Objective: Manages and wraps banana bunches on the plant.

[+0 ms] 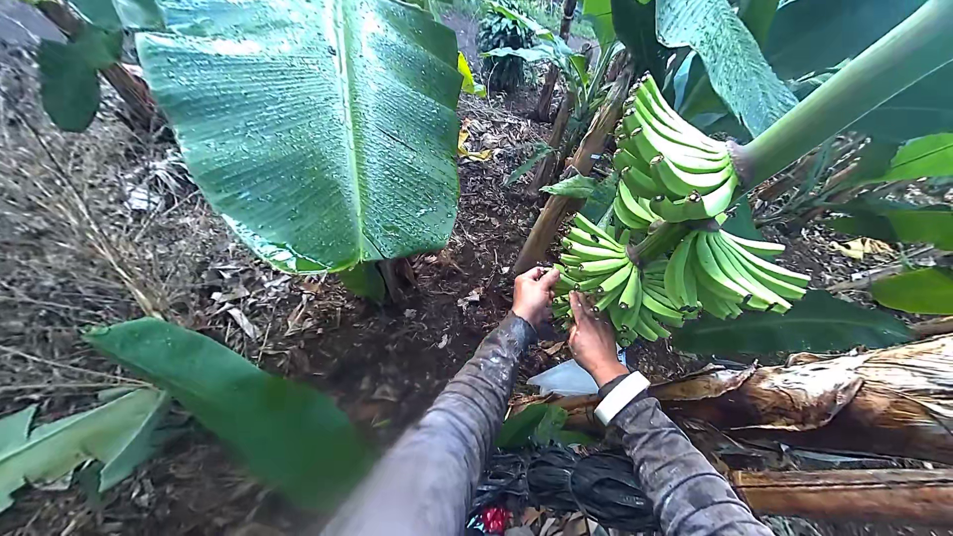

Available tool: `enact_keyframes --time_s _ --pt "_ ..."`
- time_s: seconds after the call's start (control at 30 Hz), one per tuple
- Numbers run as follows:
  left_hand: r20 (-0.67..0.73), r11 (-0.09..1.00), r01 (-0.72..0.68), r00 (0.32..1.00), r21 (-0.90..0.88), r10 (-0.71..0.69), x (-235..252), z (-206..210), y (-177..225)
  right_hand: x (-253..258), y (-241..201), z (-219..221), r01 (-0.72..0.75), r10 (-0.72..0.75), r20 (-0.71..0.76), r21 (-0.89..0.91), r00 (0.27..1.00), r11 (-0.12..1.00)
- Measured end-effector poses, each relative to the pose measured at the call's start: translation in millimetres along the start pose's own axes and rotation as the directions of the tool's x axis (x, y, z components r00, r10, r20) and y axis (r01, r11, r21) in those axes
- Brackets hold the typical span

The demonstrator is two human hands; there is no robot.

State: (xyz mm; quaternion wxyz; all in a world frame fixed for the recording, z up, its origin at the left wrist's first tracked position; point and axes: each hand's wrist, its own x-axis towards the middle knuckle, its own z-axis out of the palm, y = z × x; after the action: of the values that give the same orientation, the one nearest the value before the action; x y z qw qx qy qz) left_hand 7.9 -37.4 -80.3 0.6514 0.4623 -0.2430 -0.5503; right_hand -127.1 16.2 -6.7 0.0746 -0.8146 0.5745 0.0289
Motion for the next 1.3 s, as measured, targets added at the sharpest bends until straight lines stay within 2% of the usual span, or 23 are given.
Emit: enact_keyframes --time_s 0.07,0.1,0.17,0.23,0.3,0.33,0.4,0.47,0.5,0.53,0.6,0.67,0.73,0.8,0.83,0.87,0.9,0.93,1.0,1.03,1.17,1.3 --pt "-0.004 0.981 0.064 0.998 -0.184 -0.066 1 -13 -2 -7 1 1 0.012 -0.012 -0.005 0.012 1.0 1.0" --pt "-0.035 0.977 0.052 0.998 -0.209 -0.06 -2 -22 -7 -10 2 3 0.019 -0.019 -0.013 0.02 1.0 1.0" --pt "-0.114 0.998 -0.005 0.994 -0.057 -0.002 -5 -39 -19 -15 2 5 0.023 -0.022 -0.015 0.03 1.0 0.999" --pt "-0.063 0.985 0.012 0.998 0.169 -0.002 -12 -45 -28 -22 -1 6 0.023 -0.022 -0.017 0.029 1.0 0.999" --pt "-0.008 0.968 0.011 1.0 0.253 -0.009 -14 -43 -35 -30 -5 11 0.032 -0.03 -0.051 0.036 0.998 0.999" --pt "-0.026 0.977 0.011 1.0 0.213 -0.006 -14 -41 -36 -33 -7 13 0.035 -0.033 -0.059 0.042 0.998 0.998" --pt "-0.026 0.997 0.058 0.998 -0.044 -0.059 -13 -44 -33 -40 -7 20 0.068 -0.062 -0.108 0.058 0.992 0.996" --pt "0.011 0.924 0.143 0.989 -0.354 -0.148 -13 -56 -34 -51 -8 23 0.103 -0.09 -0.149 0.078 0.985 0.992" --pt "0.007 0.9 0.16 0.985 -0.405 -0.172 -12 -62 -33 -57 -11 23 0.113 -0.098 -0.155 0.09 0.983 0.99" --pt "-0.006 0.918 0.154 0.986 -0.366 -0.168 -12 -65 -33 -63 -14 22 0.113 -0.098 -0.152 0.098 0.984 0.989" --pt "0.004 0.986 0.115 0.993 -0.117 -0.116 -13 -61 -25 -74 -20 21 0.129 -0.109 -0.174 0.112 0.979 0.985" --pt "0.049 0.997 0.037 0.998 0.062 -0.04 -14 -56 -15 -83 -20 28 0.177 -0.15 -0.225 0.104 0.963 0.979" --pt "0.089 0.998 0.054 0.995 0.012 -0.055 -10 -58 -12 -90 -17 38 0.219 -0.189 -0.273 0.085 0.943 0.972" --pt "0.136 0.948 0.223 0.971 -0.227 -0.196 -9 -65 -12 -98 -11 45 0.218 -0.192 -0.27 0.07 0.943 0.973" --pt "0.152 0.915 0.273 0.96 -0.297 -0.237 -7 -71 -12 -103 -9 50 0.218 -0.19 -0.282 0.069 0.94 0.974" --pt "0.154 0.917 0.274 0.959 -0.292 -0.237 -5 -75 -12 -107 -9 54 0.213 -0.186 -0.293 0.066 0.938 0.975" --pt "0.147 0.949 0.243 0.965 -0.2 -0.216 -3 -76 -9 -112 -9 56 0.205 -0.179 -0.293 0.06 0.939 0.977" --pt "0.145 0.979 0.2 0.97 -0.037 -0.193 -1 -74 -5 -116 -11 57 0.199 -0.176 -0.287 0.055 0.942 0.978" --pt "0.222 0.952 0.085 0.962 0.295 -0.155 1 -67 1 -124 -14 58 0.206 -0.187 -0.29 0.039 0.939 0.978" --pt "0.285 0.932 0.014 0.95 0.362 -0.125 1 -62 7 -127 -16 57 0.216 -0.196 -0.297 0.036 0.934 0.976" --pt "0.322 0.864 -0.26 0.939 0.431 0.122 -4 -54 12 -137 -19 52 0.23 -0.213 -0.266 0.032 0.94 0.973" --pt "0.271 0.853 -0.317 0.938 0.414 0.217 -19 -53 18 -140 -22 45 0.231 -0.222 -0.163 0.04 0.961 0.972"
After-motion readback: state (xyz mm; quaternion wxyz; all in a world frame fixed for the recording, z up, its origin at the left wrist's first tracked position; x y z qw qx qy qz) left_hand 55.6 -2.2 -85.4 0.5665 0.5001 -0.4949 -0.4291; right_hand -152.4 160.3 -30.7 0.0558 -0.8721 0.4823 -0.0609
